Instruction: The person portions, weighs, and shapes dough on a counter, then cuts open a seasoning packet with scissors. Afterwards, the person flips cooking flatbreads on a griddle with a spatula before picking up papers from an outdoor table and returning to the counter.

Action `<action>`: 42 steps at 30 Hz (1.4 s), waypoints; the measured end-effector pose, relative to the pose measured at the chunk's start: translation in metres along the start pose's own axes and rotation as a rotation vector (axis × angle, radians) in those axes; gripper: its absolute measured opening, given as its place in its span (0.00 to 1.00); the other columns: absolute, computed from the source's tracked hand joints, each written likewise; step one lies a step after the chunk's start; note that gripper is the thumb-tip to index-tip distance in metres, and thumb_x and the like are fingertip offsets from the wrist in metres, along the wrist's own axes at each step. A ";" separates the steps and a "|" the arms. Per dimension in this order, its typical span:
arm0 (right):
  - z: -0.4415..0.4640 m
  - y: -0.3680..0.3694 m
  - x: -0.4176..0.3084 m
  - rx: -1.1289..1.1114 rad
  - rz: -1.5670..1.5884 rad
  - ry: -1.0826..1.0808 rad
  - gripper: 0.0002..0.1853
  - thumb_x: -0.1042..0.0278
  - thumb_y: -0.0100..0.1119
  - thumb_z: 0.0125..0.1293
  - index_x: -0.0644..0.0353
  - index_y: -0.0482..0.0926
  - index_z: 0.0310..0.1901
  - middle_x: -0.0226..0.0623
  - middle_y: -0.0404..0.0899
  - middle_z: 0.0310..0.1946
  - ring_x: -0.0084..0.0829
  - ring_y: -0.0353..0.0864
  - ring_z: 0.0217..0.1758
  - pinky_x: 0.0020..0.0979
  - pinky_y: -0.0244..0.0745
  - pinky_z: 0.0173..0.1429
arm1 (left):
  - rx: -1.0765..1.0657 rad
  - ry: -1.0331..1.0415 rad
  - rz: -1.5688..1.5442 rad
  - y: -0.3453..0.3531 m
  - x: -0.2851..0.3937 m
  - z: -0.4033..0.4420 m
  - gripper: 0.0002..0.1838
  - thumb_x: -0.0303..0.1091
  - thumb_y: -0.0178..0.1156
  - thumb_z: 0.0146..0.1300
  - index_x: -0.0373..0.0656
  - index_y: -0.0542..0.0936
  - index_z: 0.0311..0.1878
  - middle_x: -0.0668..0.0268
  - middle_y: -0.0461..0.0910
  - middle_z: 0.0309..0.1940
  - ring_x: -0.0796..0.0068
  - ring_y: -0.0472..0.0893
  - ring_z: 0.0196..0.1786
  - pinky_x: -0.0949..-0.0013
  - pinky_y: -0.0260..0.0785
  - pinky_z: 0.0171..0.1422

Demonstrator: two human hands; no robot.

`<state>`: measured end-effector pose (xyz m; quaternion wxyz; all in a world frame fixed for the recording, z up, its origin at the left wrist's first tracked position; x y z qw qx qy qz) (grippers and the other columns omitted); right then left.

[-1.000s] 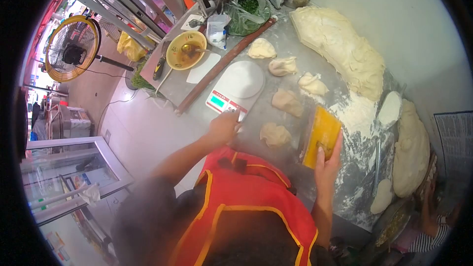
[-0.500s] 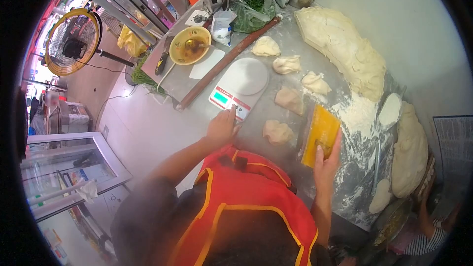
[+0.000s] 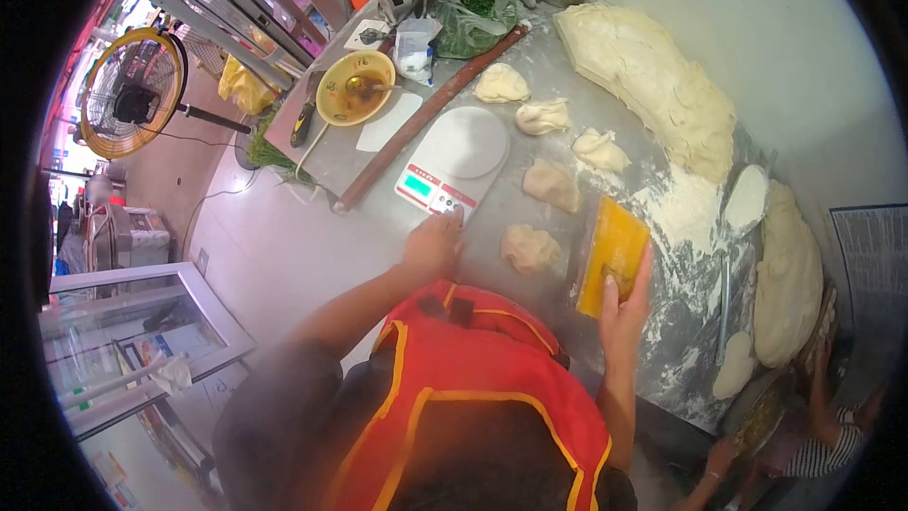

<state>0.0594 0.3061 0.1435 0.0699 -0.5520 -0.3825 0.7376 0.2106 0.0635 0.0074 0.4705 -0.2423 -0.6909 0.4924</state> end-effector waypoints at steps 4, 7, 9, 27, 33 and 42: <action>-0.002 0.000 0.007 -0.017 0.062 0.056 0.35 0.78 0.47 0.59 0.60 0.49 0.69 0.47 0.55 0.67 0.41 0.58 0.69 0.35 0.54 0.68 | -0.035 -0.032 0.022 0.007 -0.004 0.003 0.31 0.41 0.60 0.55 0.35 0.66 0.59 0.61 0.73 0.39 0.63 0.74 0.44 0.63 0.69 0.48; -0.004 0.002 0.007 -0.041 0.123 0.114 0.35 0.77 0.48 0.58 0.63 0.50 0.69 0.46 0.53 0.68 0.39 0.54 0.71 0.34 0.50 0.71 | 0.016 0.084 0.120 0.002 0.003 -0.002 0.29 0.42 0.60 0.55 0.35 0.68 0.57 0.61 0.74 0.39 0.62 0.75 0.44 0.63 0.70 0.46; -0.005 0.001 0.007 -0.025 0.074 0.083 0.34 0.77 0.48 0.60 0.62 0.50 0.69 0.47 0.55 0.68 0.41 0.58 0.69 0.34 0.55 0.68 | -0.069 0.005 0.088 0.007 -0.001 0.007 0.28 0.43 0.60 0.55 0.36 0.69 0.56 0.60 0.75 0.40 0.62 0.75 0.45 0.62 0.71 0.45; -0.014 -0.009 0.009 0.072 0.004 -0.026 0.35 0.77 0.49 0.60 0.59 0.51 0.69 0.50 0.62 0.64 0.44 0.67 0.62 0.35 0.63 0.62 | -0.174 0.333 -0.098 0.031 0.083 0.039 0.23 0.49 0.61 0.52 0.47 0.76 0.48 0.59 0.75 0.40 0.59 0.75 0.46 0.58 0.69 0.45; -0.016 -0.011 0.004 0.024 0.021 0.060 0.35 0.75 0.49 0.60 0.61 0.50 0.69 0.50 0.58 0.66 0.43 0.61 0.66 0.36 0.56 0.66 | 0.000 0.046 -0.231 -0.055 0.031 0.076 0.21 0.47 0.62 0.52 0.47 0.77 0.46 0.57 0.76 0.34 0.56 0.77 0.41 0.58 0.70 0.43; -0.010 0.000 -0.013 0.045 -0.128 -0.133 0.35 0.75 0.49 0.60 0.56 0.51 0.69 0.53 0.65 0.61 0.48 0.73 0.58 0.37 0.70 0.57 | 0.143 -0.073 0.040 -0.088 -0.028 0.104 0.26 0.50 0.60 0.55 0.47 0.74 0.54 0.51 0.77 0.41 0.55 0.78 0.43 0.57 0.71 0.44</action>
Point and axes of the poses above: each hand's wrist, its own z-axis towards the middle knuckle, its own y-axis out of the palm, x = y × z, the point moved 7 cm from there along z, towards the middle knuckle
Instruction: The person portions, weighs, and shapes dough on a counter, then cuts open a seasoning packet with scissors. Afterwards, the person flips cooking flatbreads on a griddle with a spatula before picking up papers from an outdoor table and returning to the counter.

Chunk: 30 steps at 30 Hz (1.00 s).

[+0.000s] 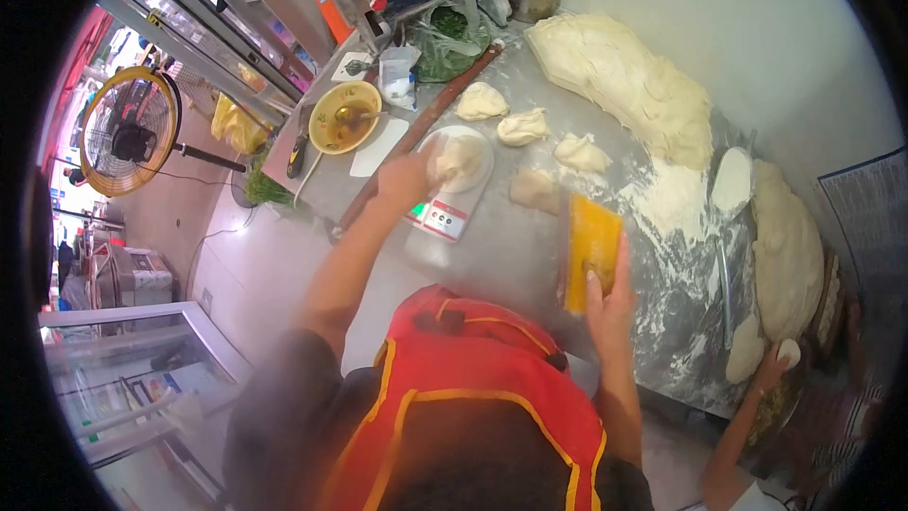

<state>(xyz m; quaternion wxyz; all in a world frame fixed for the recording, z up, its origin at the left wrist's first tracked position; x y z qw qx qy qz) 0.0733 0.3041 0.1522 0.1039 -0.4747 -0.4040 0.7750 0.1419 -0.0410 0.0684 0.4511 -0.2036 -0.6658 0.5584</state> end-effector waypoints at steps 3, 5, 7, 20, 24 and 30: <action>0.000 0.004 -0.002 -0.039 0.097 0.062 0.35 0.76 0.48 0.59 0.57 0.51 0.69 0.53 0.65 0.61 0.48 0.72 0.58 0.37 0.70 0.57 | 0.011 -0.092 -0.289 -0.034 -0.019 0.012 0.23 0.45 0.59 0.58 0.45 0.73 0.55 0.50 0.77 0.44 0.58 0.79 0.43 0.62 0.72 0.44; 0.002 0.006 -0.004 -0.038 0.103 0.066 0.35 0.76 0.48 0.59 0.58 0.51 0.69 0.53 0.65 0.61 0.47 0.72 0.58 0.37 0.70 0.58 | -0.044 -0.211 -0.647 -0.037 -0.038 0.019 0.20 0.38 0.59 0.59 0.43 0.73 0.54 0.53 0.78 0.44 0.64 0.79 0.43 0.66 0.72 0.44; 0.002 0.009 -0.006 -0.036 0.088 0.050 0.35 0.77 0.48 0.59 0.58 0.51 0.69 0.53 0.65 0.61 0.47 0.73 0.58 0.37 0.70 0.58 | -0.123 -0.352 -1.068 -0.037 -0.043 0.015 0.18 0.31 0.58 0.60 0.40 0.74 0.54 0.58 0.78 0.44 0.70 0.79 0.43 0.71 0.71 0.43; 0.007 0.020 -0.005 -0.117 0.201 0.184 0.35 0.76 0.49 0.60 0.63 0.50 0.69 0.47 0.55 0.68 0.40 0.56 0.70 0.34 0.51 0.70 | -0.171 -0.496 -1.263 -0.041 -0.054 0.013 0.17 0.40 0.52 0.66 0.36 0.74 0.50 0.64 0.76 0.40 0.76 0.78 0.37 0.79 0.71 0.39; 0.008 0.020 -0.001 -0.094 0.184 0.174 0.34 0.76 0.49 0.60 0.61 0.51 0.69 0.49 0.58 0.66 0.42 0.62 0.66 0.35 0.58 0.66 | -0.116 -0.402 -1.473 -0.035 -0.040 0.023 0.18 0.38 0.57 0.63 0.35 0.74 0.50 0.64 0.76 0.40 0.76 0.78 0.38 0.78 0.71 0.40; 0.006 0.011 0.016 -0.065 -0.021 0.190 0.34 0.74 0.48 0.62 0.56 0.49 0.69 0.55 0.67 0.59 0.48 0.75 0.55 0.37 0.72 0.55 | -0.241 -0.246 -1.259 0.000 0.000 0.054 0.17 0.31 0.60 0.59 0.32 0.74 0.50 0.64 0.78 0.38 0.76 0.78 0.42 0.75 0.71 0.46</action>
Point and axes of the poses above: each hand's wrist, its own z-axis towards the middle knuckle, its own y-axis out of the palm, x = y × z, the point moved 7 cm from there along z, towards the middle knuckle
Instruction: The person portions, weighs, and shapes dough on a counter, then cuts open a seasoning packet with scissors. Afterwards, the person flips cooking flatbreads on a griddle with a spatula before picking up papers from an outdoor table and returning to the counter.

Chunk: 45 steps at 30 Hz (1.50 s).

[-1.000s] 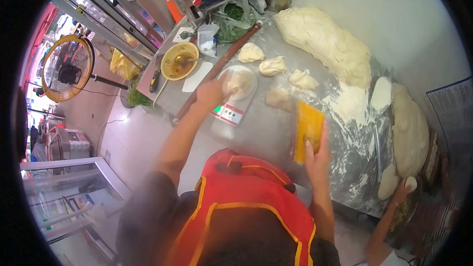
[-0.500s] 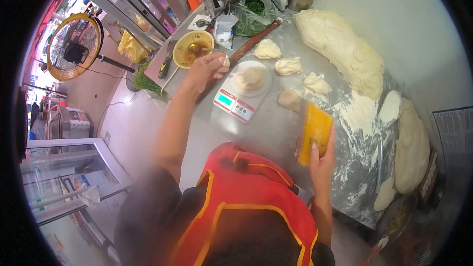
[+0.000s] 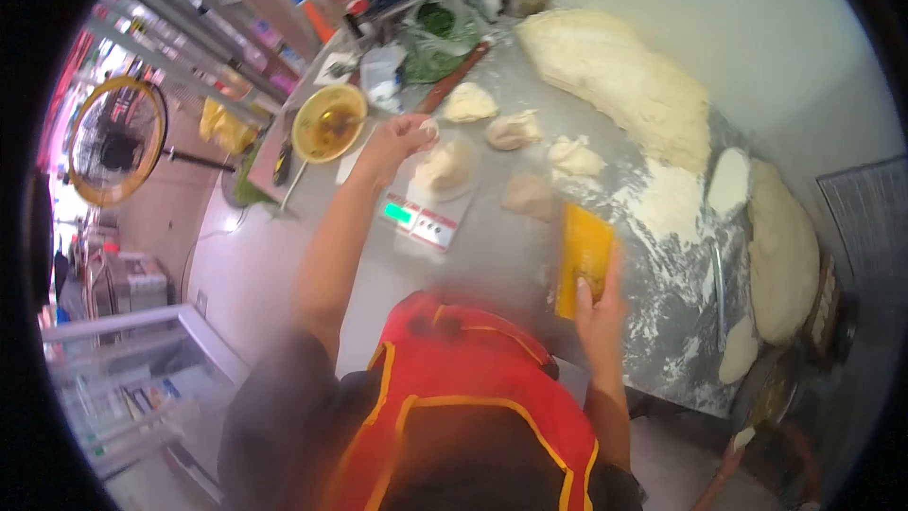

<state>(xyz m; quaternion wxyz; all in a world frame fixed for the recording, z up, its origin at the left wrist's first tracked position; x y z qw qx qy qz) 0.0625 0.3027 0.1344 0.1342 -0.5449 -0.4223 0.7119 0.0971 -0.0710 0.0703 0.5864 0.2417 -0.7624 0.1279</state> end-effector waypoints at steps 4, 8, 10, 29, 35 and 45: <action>0.002 -0.007 0.014 -0.054 0.081 0.161 0.33 0.72 0.48 0.63 0.57 0.49 0.69 0.58 0.68 0.57 0.50 0.74 0.54 0.38 0.71 0.54 | -0.068 0.056 0.271 0.061 0.000 0.038 0.16 0.33 0.61 0.57 0.37 0.79 0.47 0.62 0.82 0.36 0.75 0.80 0.38 0.73 0.70 0.43; 0.011 -0.021 0.022 0.048 0.095 0.068 0.33 0.72 0.48 0.63 0.58 0.48 0.69 0.59 0.67 0.57 0.52 0.72 0.56 0.40 0.69 0.56 | 0.023 0.356 0.689 0.129 0.019 0.089 0.16 0.34 0.61 0.54 0.40 0.79 0.46 0.55 0.81 0.34 0.64 0.80 0.36 0.66 0.70 0.41; 0.013 -0.027 0.034 0.047 0.122 0.121 0.33 0.72 0.48 0.63 0.58 0.48 0.69 0.59 0.66 0.58 0.52 0.72 0.57 0.39 0.68 0.57 | 0.083 0.572 0.694 0.166 0.033 0.115 0.13 0.32 0.60 0.54 0.40 0.80 0.43 0.55 0.80 0.33 0.61 0.80 0.36 0.65 0.70 0.42; 0.047 -0.036 0.106 0.135 0.210 0.325 0.33 0.73 0.50 0.63 0.64 0.50 0.68 0.58 0.71 0.53 0.46 0.76 0.53 0.36 0.71 0.53 | -0.357 0.892 1.306 0.413 -0.017 0.237 0.16 0.30 0.48 0.61 0.40 0.75 0.51 0.53 0.73 0.54 0.56 0.69 0.60 0.59 0.60 0.64; 0.055 -0.052 0.061 0.158 0.203 0.205 0.32 0.75 0.48 0.63 0.63 0.50 0.68 0.57 0.67 0.58 0.46 0.73 0.57 0.35 0.68 0.58 | -0.373 0.826 0.721 0.266 0.025 0.171 0.22 0.35 0.55 0.61 0.40 0.71 0.58 0.54 0.69 0.59 0.56 0.67 0.63 0.60 0.56 0.68; 0.055 0.045 -0.016 -0.261 0.153 -0.028 0.32 0.74 0.48 0.62 0.56 0.51 0.69 0.57 0.68 0.57 0.52 0.71 0.57 0.39 0.68 0.57 | 0.107 0.298 1.051 -0.019 -0.029 -0.040 0.30 0.41 0.67 0.50 0.37 0.71 0.55 0.51 0.75 0.48 0.54 0.74 0.53 0.60 0.67 0.56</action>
Point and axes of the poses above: each hand's wrist, its own z-axis towards the middle knuckle, its own y-axis out of the palm, x = y × z, the point moved 7 cm from there along z, towards the middle knuckle
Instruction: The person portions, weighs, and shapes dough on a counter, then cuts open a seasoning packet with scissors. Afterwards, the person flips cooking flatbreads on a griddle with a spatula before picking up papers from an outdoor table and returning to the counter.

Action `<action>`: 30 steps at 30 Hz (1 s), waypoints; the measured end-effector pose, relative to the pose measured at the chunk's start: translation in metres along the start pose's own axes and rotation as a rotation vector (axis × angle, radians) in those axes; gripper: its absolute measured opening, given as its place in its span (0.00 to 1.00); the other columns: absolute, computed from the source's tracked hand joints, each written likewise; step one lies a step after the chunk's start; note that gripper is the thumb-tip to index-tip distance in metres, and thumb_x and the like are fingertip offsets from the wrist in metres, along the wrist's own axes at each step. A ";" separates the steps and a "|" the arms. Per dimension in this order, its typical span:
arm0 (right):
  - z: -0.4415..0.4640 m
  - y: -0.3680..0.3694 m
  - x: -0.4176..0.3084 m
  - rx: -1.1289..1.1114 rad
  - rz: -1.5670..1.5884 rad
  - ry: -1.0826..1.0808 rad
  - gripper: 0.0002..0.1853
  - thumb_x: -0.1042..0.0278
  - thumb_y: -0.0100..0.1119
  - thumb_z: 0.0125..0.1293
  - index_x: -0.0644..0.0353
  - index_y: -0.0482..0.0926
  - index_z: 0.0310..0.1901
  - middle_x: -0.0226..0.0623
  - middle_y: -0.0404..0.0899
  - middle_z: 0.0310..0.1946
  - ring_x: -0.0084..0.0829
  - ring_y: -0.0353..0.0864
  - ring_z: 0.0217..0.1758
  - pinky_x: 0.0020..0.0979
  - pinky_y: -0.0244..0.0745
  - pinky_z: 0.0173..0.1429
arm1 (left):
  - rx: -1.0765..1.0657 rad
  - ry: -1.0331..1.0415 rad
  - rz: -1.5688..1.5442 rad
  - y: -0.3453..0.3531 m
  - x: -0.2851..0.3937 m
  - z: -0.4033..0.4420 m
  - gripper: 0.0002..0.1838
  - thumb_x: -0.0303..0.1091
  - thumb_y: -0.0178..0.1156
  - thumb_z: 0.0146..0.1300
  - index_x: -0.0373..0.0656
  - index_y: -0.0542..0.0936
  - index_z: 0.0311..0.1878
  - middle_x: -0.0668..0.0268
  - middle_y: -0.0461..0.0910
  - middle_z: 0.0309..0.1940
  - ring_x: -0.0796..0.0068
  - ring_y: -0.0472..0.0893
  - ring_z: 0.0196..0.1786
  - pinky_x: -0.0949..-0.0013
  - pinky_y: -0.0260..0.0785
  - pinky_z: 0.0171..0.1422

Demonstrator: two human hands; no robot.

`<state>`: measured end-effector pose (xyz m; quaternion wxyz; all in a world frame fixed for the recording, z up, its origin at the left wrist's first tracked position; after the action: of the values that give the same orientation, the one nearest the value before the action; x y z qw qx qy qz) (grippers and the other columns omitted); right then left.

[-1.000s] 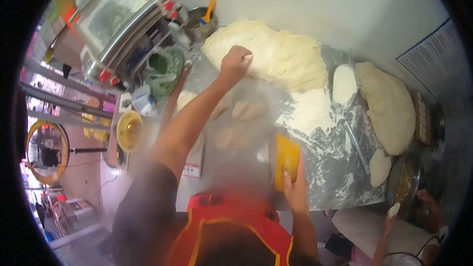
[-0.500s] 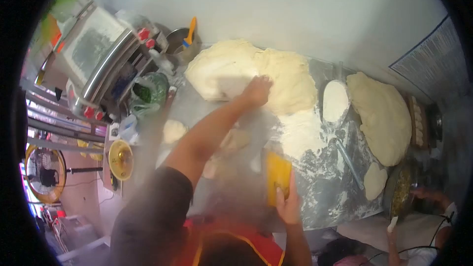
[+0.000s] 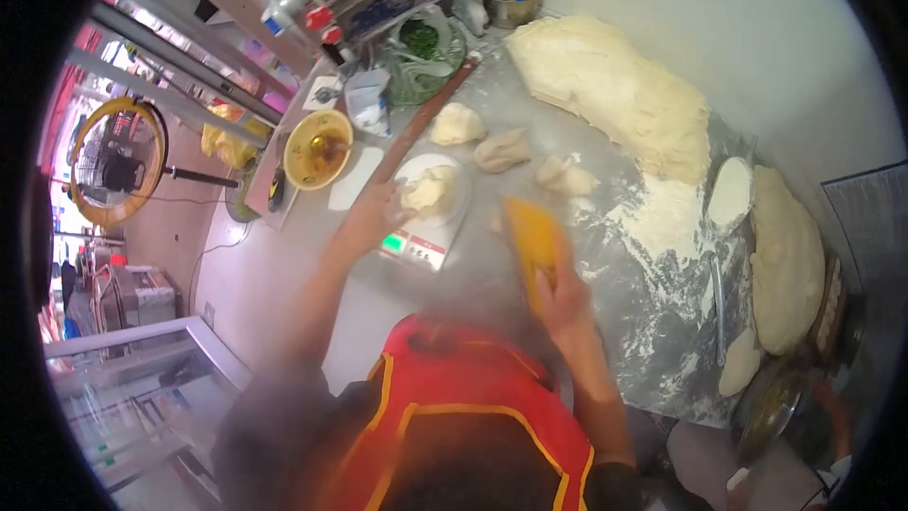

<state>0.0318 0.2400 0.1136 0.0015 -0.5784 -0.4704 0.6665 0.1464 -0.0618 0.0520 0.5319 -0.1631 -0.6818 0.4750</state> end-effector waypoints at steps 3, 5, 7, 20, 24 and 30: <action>0.024 0.027 -0.037 -0.065 0.055 -0.140 0.33 0.75 0.48 0.62 0.52 0.51 0.69 0.54 0.68 0.57 0.51 0.72 0.56 0.39 0.69 0.56 | 0.108 0.055 0.064 0.014 0.015 -0.017 0.34 0.38 0.68 0.47 0.38 0.66 0.58 0.51 0.72 0.49 0.52 0.72 0.52 0.58 0.67 0.55; 0.034 0.041 -0.056 -0.094 0.032 -0.175 0.34 0.76 0.47 0.61 0.49 0.51 0.69 0.55 0.69 0.57 0.51 0.73 0.55 0.40 0.70 0.54 | 0.177 0.002 0.056 0.025 0.020 -0.020 0.35 0.33 0.67 0.47 0.38 0.64 0.59 0.50 0.70 0.48 0.50 0.72 0.51 0.57 0.67 0.54; 0.042 0.056 -0.062 -0.121 -0.039 -0.151 0.34 0.76 0.47 0.61 0.47 0.51 0.69 0.55 0.69 0.56 0.52 0.73 0.54 0.41 0.70 0.54 | 0.189 -0.010 0.033 0.030 0.018 -0.019 0.33 0.29 0.65 0.47 0.38 0.64 0.58 0.51 0.70 0.47 0.49 0.72 0.50 0.55 0.67 0.53; 0.035 0.102 -0.101 -0.180 -0.234 -0.508 0.35 0.77 0.49 0.59 0.46 0.54 0.68 0.48 0.77 0.40 0.48 0.78 0.40 0.42 0.74 0.44 | 0.377 -0.211 -0.169 0.023 -0.015 -0.027 0.12 0.29 0.63 0.49 0.42 0.74 0.38 0.57 0.76 0.32 0.55 0.76 0.39 0.60 0.68 0.45; 0.043 0.121 -0.105 -0.218 -0.421 -0.543 0.36 0.78 0.49 0.59 0.46 0.53 0.69 0.45 0.77 0.32 0.44 0.78 0.34 0.42 0.74 0.37 | 0.425 -0.255 -0.173 0.027 -0.025 -0.032 0.09 0.31 0.62 0.50 0.42 0.77 0.35 0.59 0.78 0.32 0.59 0.78 0.38 0.61 0.69 0.43; 0.050 0.138 -0.108 -0.269 -0.549 -0.545 0.36 0.77 0.47 0.59 0.50 0.50 0.69 0.45 0.77 0.25 0.43 0.78 0.29 0.41 0.73 0.32 | 0.386 -0.311 -0.174 0.027 -0.027 -0.038 0.07 0.32 0.61 0.51 0.43 0.76 0.34 0.60 0.77 0.32 0.58 0.76 0.39 0.59 0.68 0.43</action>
<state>0.1036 0.0729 0.1041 -0.0209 -0.2289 -0.6733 0.7027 0.1824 -0.0499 0.0135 0.4808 0.0757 -0.6637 0.5679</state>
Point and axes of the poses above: each hand's wrist, its own z-axis towards the middle knuckle, its own y-axis out of the palm, x = y × z, the point moved 7 cm from there along z, towards the middle knuckle
